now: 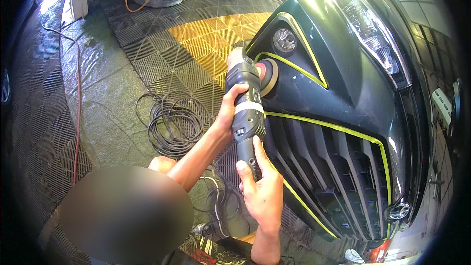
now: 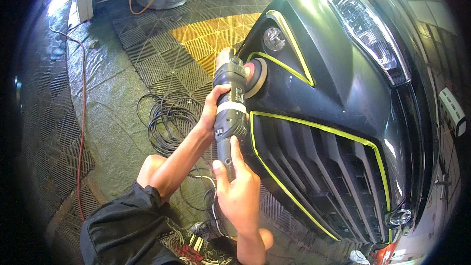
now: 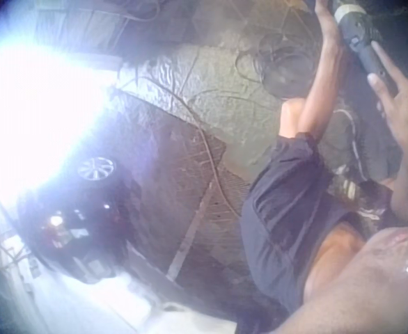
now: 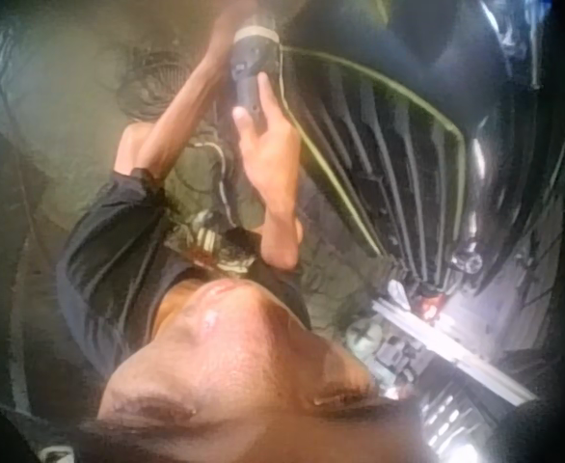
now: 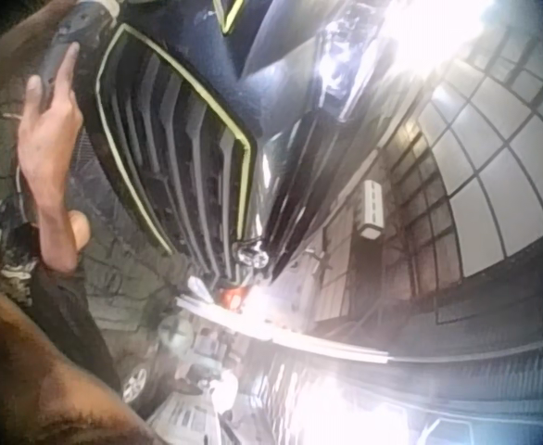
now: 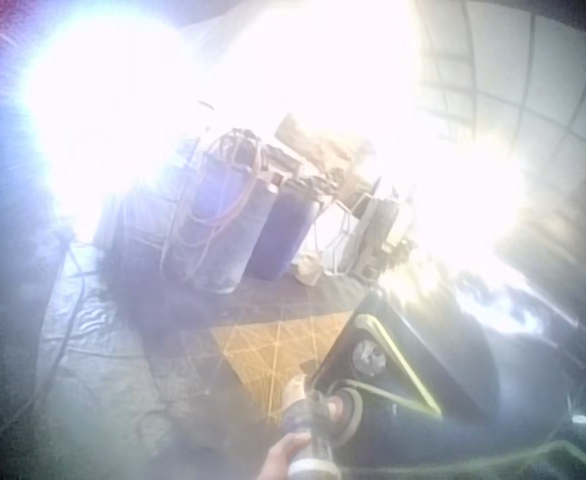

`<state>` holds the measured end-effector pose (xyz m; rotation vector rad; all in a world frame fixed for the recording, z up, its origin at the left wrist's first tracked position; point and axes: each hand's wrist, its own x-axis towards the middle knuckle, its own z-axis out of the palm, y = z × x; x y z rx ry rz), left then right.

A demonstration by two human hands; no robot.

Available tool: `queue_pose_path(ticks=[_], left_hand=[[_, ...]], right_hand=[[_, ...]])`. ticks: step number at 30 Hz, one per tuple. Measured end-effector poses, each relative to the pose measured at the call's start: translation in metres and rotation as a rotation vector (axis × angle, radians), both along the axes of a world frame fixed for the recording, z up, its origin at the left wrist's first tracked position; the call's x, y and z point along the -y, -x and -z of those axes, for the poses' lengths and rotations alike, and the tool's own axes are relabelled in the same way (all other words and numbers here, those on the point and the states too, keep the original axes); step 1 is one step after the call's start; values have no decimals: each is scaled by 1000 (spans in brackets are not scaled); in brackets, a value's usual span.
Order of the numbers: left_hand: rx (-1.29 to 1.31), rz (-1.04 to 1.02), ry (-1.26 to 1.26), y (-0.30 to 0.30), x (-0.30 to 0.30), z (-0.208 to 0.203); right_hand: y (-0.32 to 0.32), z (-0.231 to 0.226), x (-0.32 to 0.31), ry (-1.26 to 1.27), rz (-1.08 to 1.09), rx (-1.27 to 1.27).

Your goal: The person uses a rotary polisher to buff the front bumper of a dark-colored car. They move the tool along the lower edge and around the grille area, which is outlined with yellow tape.

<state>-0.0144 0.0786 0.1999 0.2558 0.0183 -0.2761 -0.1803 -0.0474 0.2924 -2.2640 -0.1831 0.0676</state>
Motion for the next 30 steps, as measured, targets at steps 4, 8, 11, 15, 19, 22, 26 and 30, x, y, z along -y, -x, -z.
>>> queue_pose_path(ticks=[4,8,11,15,19,22,26,30], left_hand=[[-72,-3,24,16,10,1],[-147,-13,32,38,22,1],[-182,-45,38,53,31,-1],[-195,-41,44,72,43,-5],[-192,7,32,87,48,-12],[-182,32,56,91,44,-15],[-122,68,129,79,32,-13],[-92,71,126,61,19,-5]], right_hand=[[9,-8,9,-22,3,-46],[24,-25,19,-6,36,-107],[35,-41,28,-7,85,-238],[52,-60,33,133,53,-180],[72,-73,29,164,38,-125],[77,-73,23,169,42,-89],[68,-59,10,287,-35,118],[60,-47,-2,290,-7,109]])
